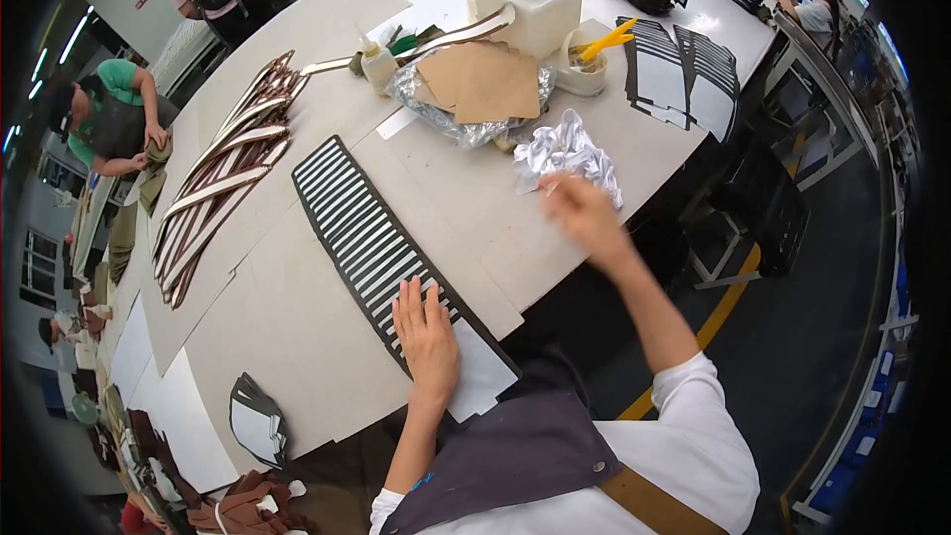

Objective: Applying glue to leather strips and assembling them into cardholder sections for a wallet.

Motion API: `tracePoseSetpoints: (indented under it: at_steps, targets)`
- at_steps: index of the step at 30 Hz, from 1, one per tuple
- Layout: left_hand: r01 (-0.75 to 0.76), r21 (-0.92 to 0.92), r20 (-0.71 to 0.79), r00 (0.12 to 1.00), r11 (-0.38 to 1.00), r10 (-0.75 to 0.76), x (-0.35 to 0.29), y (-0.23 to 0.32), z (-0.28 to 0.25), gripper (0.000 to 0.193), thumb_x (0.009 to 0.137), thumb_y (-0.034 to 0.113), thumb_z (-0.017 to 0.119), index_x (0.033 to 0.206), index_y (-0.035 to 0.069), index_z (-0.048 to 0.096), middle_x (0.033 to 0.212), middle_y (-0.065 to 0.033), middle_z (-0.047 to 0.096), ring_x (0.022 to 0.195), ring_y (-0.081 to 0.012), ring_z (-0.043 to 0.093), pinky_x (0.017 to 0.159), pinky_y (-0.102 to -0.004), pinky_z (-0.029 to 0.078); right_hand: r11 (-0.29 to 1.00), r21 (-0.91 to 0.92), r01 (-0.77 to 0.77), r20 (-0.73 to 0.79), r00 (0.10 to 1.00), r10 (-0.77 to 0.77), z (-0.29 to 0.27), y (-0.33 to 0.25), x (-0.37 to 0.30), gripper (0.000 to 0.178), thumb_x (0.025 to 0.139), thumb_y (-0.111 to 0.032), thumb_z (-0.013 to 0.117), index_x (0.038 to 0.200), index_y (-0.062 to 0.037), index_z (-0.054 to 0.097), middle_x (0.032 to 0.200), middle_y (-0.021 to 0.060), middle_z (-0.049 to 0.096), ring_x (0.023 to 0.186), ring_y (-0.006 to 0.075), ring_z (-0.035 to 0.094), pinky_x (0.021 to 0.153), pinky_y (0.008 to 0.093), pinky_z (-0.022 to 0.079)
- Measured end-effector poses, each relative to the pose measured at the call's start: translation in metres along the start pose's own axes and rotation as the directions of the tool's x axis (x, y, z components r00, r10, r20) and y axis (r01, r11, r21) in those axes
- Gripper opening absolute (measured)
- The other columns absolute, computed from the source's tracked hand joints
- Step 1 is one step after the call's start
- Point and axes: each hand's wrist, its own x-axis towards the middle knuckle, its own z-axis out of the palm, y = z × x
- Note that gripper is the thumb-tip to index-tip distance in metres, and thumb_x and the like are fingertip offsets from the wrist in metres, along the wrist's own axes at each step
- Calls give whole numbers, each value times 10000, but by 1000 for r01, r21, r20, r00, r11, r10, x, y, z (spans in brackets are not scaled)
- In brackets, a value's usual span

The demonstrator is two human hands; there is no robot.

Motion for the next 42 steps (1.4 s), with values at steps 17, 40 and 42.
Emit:
tracePoseSetpoints:
  at_steps: [17,40,42]
  targets:
    - [55,-26,-28,998,998,-55,2,7,-1,332,930,94,543,1248,1,548,1389,-183,459,1349,-351,375,1127,-497,273,989,-79,-124,-90,989,117,-81,26,225,197,773,-262,641,811,-71,672,585,16,572,416,87,512,372,216,385]
    - [61,-63,-34,997,996,-63,3,4,-2,342,922,99,562,1253,12,556,1404,-179,450,1364,-342,360,1130,-494,257,980,187,-60,-292,950,114,-61,37,155,164,865,-214,595,877,-83,693,601,-34,517,430,27,439,376,181,333]
    - [63,-79,-28,997,995,-66,1,5,2,352,917,91,569,1259,12,551,1400,-184,451,1362,-346,361,1130,-493,259,988,68,-138,-303,941,152,-69,36,147,173,867,-218,593,864,-76,692,610,-28,520,422,24,417,377,175,319]
